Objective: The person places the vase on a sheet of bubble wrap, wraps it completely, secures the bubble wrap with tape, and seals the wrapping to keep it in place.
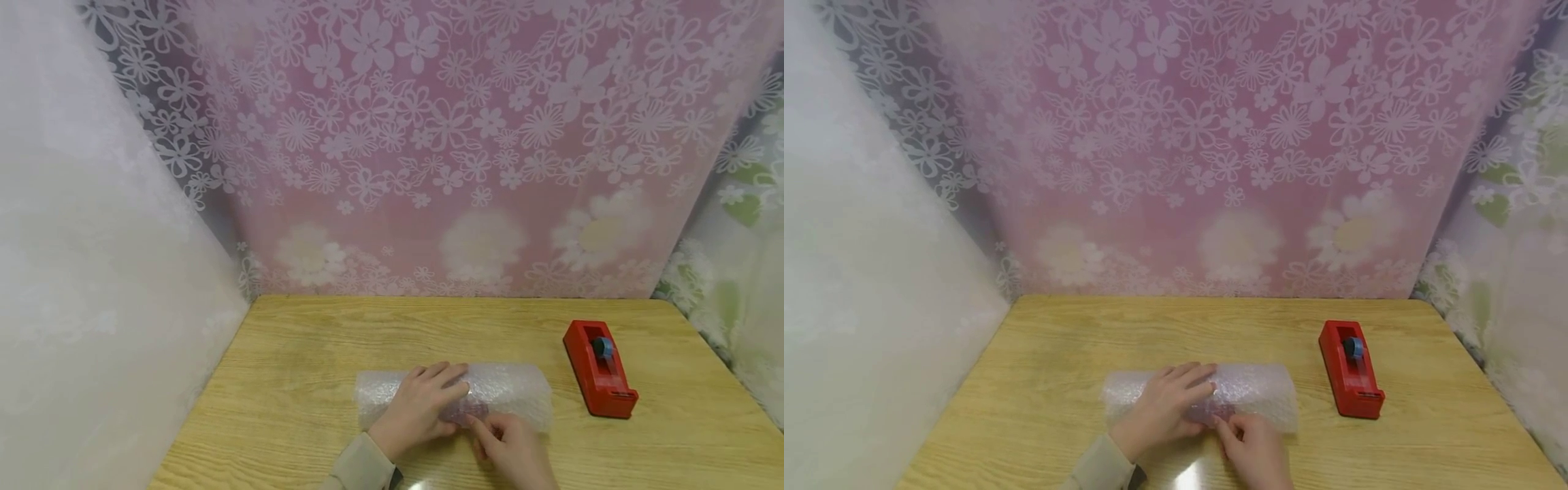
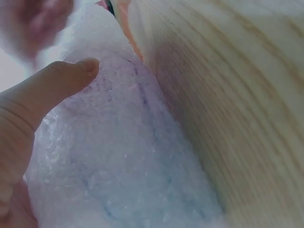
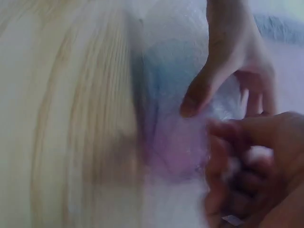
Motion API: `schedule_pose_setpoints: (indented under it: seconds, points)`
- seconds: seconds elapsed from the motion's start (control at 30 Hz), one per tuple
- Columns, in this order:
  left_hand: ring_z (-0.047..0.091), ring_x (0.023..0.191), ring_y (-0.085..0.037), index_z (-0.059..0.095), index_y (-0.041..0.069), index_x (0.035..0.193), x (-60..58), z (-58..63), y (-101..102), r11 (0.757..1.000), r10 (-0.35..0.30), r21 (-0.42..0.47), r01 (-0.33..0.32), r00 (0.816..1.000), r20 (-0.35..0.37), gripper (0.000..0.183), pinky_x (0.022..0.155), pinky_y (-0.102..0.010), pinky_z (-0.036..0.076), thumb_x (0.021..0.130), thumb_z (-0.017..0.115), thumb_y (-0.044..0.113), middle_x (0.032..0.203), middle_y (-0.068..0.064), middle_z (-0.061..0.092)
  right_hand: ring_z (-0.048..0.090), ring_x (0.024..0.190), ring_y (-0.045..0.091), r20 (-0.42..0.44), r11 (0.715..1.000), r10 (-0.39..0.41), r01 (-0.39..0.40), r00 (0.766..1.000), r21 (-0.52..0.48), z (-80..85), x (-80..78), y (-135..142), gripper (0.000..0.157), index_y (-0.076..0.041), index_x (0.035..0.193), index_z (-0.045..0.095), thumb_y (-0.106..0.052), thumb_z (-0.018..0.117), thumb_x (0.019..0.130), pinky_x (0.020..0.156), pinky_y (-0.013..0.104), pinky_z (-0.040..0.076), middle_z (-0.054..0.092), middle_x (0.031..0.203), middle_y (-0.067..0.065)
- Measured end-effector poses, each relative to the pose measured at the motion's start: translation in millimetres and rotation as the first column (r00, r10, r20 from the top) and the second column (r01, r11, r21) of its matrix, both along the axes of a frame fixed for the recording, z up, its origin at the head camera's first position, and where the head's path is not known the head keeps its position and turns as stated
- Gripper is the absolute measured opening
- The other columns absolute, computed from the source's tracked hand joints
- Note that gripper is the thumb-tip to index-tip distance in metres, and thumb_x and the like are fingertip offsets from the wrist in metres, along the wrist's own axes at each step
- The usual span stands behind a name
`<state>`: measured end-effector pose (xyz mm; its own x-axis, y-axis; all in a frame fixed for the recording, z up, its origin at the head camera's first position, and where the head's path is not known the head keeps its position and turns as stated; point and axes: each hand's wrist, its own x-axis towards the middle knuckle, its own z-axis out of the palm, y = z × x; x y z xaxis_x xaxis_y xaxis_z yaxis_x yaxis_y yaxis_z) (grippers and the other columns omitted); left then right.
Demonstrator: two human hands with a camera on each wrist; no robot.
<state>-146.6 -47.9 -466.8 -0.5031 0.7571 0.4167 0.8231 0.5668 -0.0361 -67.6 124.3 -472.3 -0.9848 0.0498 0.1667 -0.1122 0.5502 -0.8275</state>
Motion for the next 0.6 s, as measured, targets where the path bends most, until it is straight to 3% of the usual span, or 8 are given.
schedule_pose_setpoints:
  seconds: [0.03,0.07,0.17,0.2,0.27,0.33,0.5,0.6]
  points:
    - [0.052,0.119,-0.022,0.052,0.027,0.106,0.0,0.4,-0.1,1.000,0.000,0.000,0.000,1.000,-0.002,0.062,0.082,-0.036,0.050,0.059,0.082,0.053,0.141,0.005,0.044,0.042,0.046,0.001,-0.156,0.998,-0.015,0.024,0.988,0.061,2.8,1.5,-0.6,0.032,-0.019,0.055,0.053,-0.017,0.071,0.082,0.046,0.018,0.038,0.047,0.051,-0.013]
    - [0.052,0.119,-0.022,0.052,0.027,0.106,-0.1,0.5,-0.1,1.000,-0.001,0.000,0.001,1.000,-0.004,0.062,0.082,-0.036,0.050,0.058,0.082,0.053,0.141,0.005,0.044,0.043,0.049,0.001,-0.319,0.991,-0.033,0.072,0.947,0.111,5.6,1.9,-1.7,0.031,-0.021,0.057,0.053,-0.017,0.071,0.081,0.048,0.017,0.037,0.048,0.054,-0.015]
    - [0.052,0.119,-0.021,0.052,0.027,0.108,-0.5,1.6,1.1,1.000,0.004,-0.013,-0.004,1.000,-0.009,0.064,0.083,-0.036,0.050,0.058,0.082,0.054,0.141,0.005,0.044,0.058,0.072,0.014,-0.671,0.963,-0.012,0.188,0.742,0.191,13.3,-1.2,-5.3,0.014,-0.015,0.072,0.064,-0.022,0.065,0.085,0.074,0.015,0.044,0.063,0.074,-0.004]
    - [0.052,0.119,-0.021,0.053,0.028,0.109,-0.5,1.9,1.5,1.000,0.007,-0.019,-0.007,1.000,-0.009,0.064,0.084,-0.036,0.050,0.058,0.081,0.054,0.141,0.005,0.044,0.061,0.087,0.020,-0.695,0.956,0.019,0.190,0.718,0.222,15.2,-2.3,-6.1,0.019,-0.009,0.084,0.068,-0.027,0.060,0.089,0.088,0.019,0.041,0.067,0.089,0.002]
    - [0.052,0.120,-0.021,0.052,0.028,0.110,-0.6,2.2,2.3,0.999,0.012,-0.031,-0.012,1.000,-0.008,0.064,0.085,-0.036,0.050,0.058,0.081,0.054,0.141,0.006,0.044,0.050,0.116,0.033,-0.675,0.940,0.077,0.172,0.734,0.295,16.7,-5.1,-7.9,0.041,0.000,0.111,0.063,-0.034,0.046,0.096,0.108,0.034,0.025,0.060,0.121,0.013]
    - [0.052,0.120,-0.021,0.052,0.029,0.110,-0.9,2.0,3.1,0.999,0.011,-0.032,-0.011,1.000,-0.004,0.064,0.085,-0.037,0.050,0.058,0.081,0.054,0.141,0.006,0.044,0.036,0.129,0.039,-0.609,0.918,0.112,0.152,0.785,0.365,15.5,-7.7,-8.0,0.046,0.003,0.127,0.053,-0.031,0.043,0.097,0.112,0.049,0.010,0.046,0.138,0.019]
    - [0.052,0.119,-0.022,0.052,0.028,0.104,-2.2,-0.2,3.2,1.000,0.000,-0.010,0.000,1.000,-0.006,0.060,0.084,-0.037,0.050,0.058,0.082,0.053,0.140,0.005,0.045,0.025,0.136,0.040,-0.448,0.875,0.092,0.143,0.889,0.463,11.8,-19.1,-2.2,0.046,-0.004,0.135,0.047,-0.021,0.053,0.093,0.106,0.064,0.006,0.035,0.147,0.018]
    - [0.052,0.120,-0.022,0.052,0.028,0.101,-2.7,-1.4,2.5,1.000,-0.011,0.004,0.011,1.000,0.004,0.057,0.084,-0.038,0.050,0.059,0.082,0.052,0.140,0.005,0.046,0.017,0.138,0.040,-0.280,0.844,0.068,0.095,0.958,0.528,8.1,-24.5,6.0,0.049,-0.013,0.140,0.042,-0.032,0.051,0.095,0.106,0.064,0.003,0.027,0.150,0.017]
